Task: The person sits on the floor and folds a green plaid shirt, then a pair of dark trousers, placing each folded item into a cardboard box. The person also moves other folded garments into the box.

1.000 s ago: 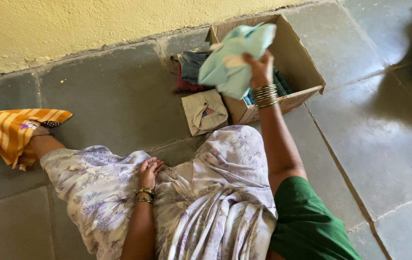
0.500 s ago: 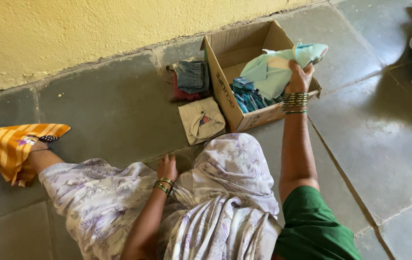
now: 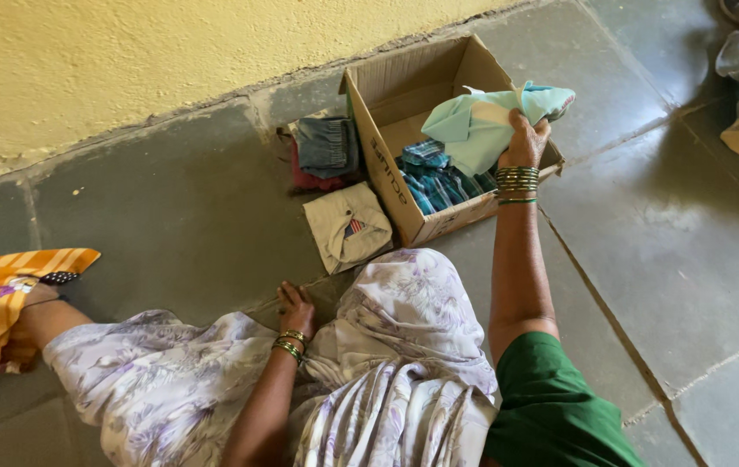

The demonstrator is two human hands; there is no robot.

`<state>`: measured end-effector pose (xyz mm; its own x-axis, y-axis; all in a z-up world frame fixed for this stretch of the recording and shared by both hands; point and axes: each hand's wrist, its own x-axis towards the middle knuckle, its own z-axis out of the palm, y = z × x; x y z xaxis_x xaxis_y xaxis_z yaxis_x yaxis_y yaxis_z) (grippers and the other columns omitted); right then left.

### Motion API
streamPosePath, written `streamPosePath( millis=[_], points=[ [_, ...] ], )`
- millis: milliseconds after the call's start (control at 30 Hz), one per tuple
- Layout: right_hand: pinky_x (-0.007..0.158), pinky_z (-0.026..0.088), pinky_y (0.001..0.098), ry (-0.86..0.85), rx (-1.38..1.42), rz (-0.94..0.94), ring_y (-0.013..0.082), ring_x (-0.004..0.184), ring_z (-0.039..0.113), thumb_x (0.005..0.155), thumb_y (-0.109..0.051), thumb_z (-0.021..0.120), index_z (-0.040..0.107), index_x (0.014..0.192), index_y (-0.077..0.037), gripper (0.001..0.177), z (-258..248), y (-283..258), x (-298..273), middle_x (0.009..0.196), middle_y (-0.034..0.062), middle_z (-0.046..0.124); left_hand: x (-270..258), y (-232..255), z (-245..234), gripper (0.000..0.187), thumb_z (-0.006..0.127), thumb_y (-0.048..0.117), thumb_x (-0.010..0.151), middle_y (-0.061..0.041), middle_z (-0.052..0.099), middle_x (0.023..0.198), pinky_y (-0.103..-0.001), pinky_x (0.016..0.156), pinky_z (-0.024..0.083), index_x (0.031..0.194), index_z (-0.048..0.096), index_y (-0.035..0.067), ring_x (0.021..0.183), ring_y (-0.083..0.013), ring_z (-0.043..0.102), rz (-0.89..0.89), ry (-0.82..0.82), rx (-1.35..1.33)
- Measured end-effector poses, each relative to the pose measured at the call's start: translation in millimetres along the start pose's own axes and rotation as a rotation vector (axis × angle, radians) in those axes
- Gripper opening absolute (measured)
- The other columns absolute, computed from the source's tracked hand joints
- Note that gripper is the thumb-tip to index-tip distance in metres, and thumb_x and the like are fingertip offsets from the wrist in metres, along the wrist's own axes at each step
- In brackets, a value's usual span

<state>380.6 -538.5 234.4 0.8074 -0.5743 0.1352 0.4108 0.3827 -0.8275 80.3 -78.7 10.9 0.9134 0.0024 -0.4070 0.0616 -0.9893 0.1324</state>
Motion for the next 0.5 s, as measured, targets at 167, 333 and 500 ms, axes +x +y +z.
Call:
streamPosePath(
  millis=[167, 333, 500],
  points=[
    [0.09, 0.059, 0.0424, 0.035, 0.017, -0.028, 0.0274, 0.1, 0.067, 0.084, 0.001, 0.073, 0.053, 0.121, 0.003, 0.043, -17.0, -14.0, 8.0, 0.114, 0.0153, 0.066, 1.7, -2.4, 7.8, 0.085, 0.063, 0.012, 0.091, -0.036, -0.011, 0.164, -0.071, 0.111, 0.033, 0.159, 0.014, 0.0, 0.153, -0.0556, -0.006, -0.016, -0.035, -0.075],
    [0.092, 0.059, 0.0425, 0.0, 0.007, -0.03, 0.0279, 0.101, 0.067, 0.085, 0.003, 0.072, 0.054, 0.121, 0.003, 0.041, -18.1, -1.4, 11.9, 0.115, 0.0157, 0.067, 2.4, -2.0, 12.0, 0.083, 0.061, 0.013, 0.092, -0.034, -0.011, 0.165, -0.073, 0.111, 0.032, 0.16, 0.015, 0.002, 0.153, -0.0544, -0.007, -0.026, -0.018, -0.074],
    [0.086, 0.061, 0.0455, 0.011, 0.073, 0.108, 0.0311, 0.096, 0.069, 0.08, 0.005, 0.071, 0.053, 0.121, 0.001, 0.045, 1.8, 42.7, 22.5, 0.11, 0.0162, 0.068, 5.7, 0.6, 12.7, 0.079, 0.06, 0.013, 0.092, -0.033, -0.009, 0.167, -0.074, 0.111, 0.031, 0.16, 0.019, 0.003, 0.154, -0.0528, -0.007, -0.062, -0.001, -0.068]
  ],
)
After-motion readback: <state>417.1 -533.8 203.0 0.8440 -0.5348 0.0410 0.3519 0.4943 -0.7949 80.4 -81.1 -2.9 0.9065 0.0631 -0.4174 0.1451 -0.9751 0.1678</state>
